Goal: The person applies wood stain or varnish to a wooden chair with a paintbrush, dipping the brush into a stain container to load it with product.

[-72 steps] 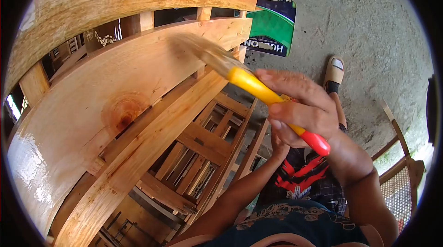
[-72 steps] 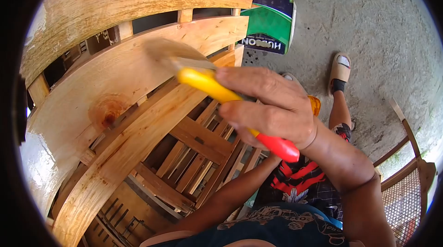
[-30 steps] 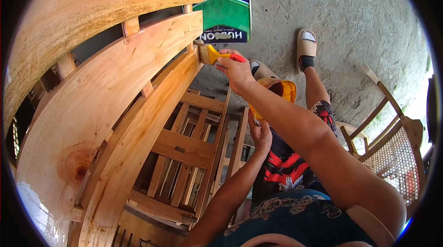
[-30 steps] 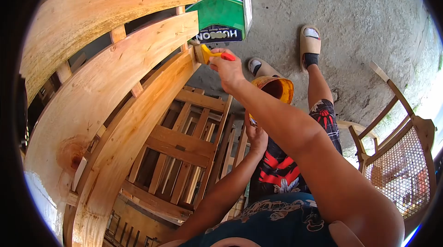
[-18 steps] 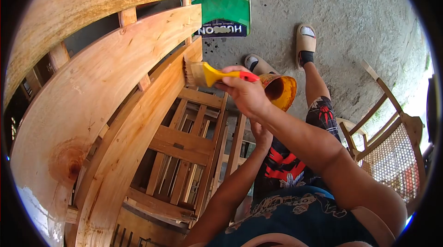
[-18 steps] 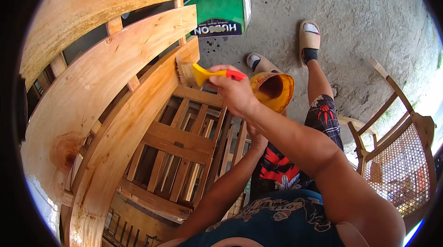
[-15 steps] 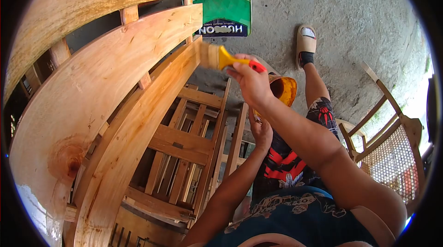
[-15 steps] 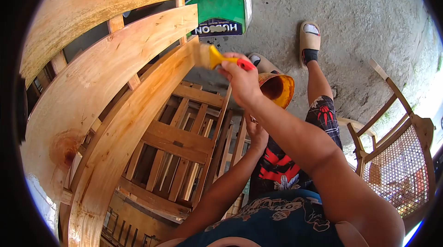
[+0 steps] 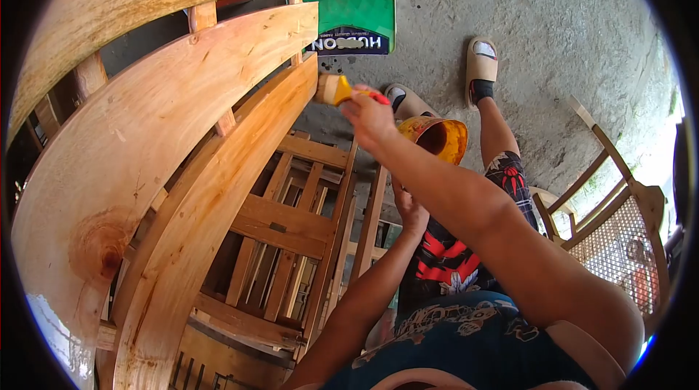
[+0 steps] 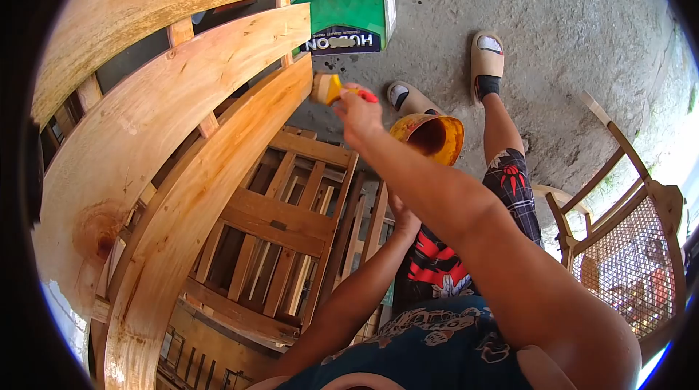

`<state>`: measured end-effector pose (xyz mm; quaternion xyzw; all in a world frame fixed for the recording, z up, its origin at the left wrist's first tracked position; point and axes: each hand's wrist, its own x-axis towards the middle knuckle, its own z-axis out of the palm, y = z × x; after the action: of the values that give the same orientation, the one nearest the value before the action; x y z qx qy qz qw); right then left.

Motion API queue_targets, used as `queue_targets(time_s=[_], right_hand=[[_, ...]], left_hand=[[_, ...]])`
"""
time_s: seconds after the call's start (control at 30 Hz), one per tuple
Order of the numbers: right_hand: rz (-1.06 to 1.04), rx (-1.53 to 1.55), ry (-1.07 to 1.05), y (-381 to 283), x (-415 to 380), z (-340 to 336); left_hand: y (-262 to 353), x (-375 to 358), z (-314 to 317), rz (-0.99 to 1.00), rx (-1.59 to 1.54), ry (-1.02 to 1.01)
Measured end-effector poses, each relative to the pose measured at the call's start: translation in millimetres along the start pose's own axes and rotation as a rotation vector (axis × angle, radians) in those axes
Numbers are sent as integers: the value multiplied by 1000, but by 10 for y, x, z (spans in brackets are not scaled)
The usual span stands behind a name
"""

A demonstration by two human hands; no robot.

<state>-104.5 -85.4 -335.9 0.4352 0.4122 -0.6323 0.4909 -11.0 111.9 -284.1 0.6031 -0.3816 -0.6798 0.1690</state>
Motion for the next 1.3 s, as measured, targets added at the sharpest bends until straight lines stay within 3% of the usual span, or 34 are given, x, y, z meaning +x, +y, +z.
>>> queue_targets(time_s=[0.03, 0.13, 0.2, 0.23, 0.3, 0.33, 0.4, 0.47, 0.53, 0.57, 0.63, 0.67, 0.73, 0.77, 0.9, 1.0, 1.03, 1.07, 1.13, 1.3], right_hand=[[99, 71, -6, 33, 25, 56], [141, 92, -121, -19, -440, -73], [115, 61, -166, -127, -418, -139], [37, 61, -82, -153, -280, -122], [-26, 61, 1, -168, -7, -48], [-30, 60, -2, -138, -58, 40], [93, 84, -88, -23, -288, 141], [114, 76, -128, -137, -810, 41], [320, 108, -305, -389, -1160, -118], [320, 108, -308, -448, -1125, -167], [93, 91, -289, -516, -965, -202], [92, 94, -292, -507, -793, -142], [-44, -73, -19, -359, -384, -8], [-14, -115, -17, -248, -310, 56], [178, 11, -279, -432, -1102, 205], [56, -29, -319, -841, -918, -100], [-47, -46, -272, -930, -724, -139], [-151, -59, -223, -1032, -483, -122], [-94, -64, -224, -1260, -118, 20], [-59, -60, -118, -1312, 277, 394]], left_hand=[[-51, 22, -11, -1, 1, -6], [-213, -71, -111, -18, -145, -9], [-277, -89, -99, -17, -258, -11], [-140, -88, -43, -17, -264, -5], [118, -26, 71, -78, -46, 61], [-78, -38, -38, -74, -49, 57], [-412, -55, -314, 80, 377, -55], [-405, -115, -346, 44, 391, -59], [-359, -142, -310, -14, 408, -71], [-322, -123, -289, -36, 418, -76], [-205, -93, -242, -81, 440, -77], [-148, -70, -190, -78, 444, -78], [16, -17, -40, -7, 202, 34], [-3, -54, -9, 8, -46, -14], [-32, -78, -115, -4, -3, -26], [-49, -6, -30, -3, 4, -47], [193, 40, 161, -124, -184, 61], [194, 55, 161, -120, -188, 59], [161, 56, 128, -22, 109, 57], [224, 45, 193, -59, 33, 50]])
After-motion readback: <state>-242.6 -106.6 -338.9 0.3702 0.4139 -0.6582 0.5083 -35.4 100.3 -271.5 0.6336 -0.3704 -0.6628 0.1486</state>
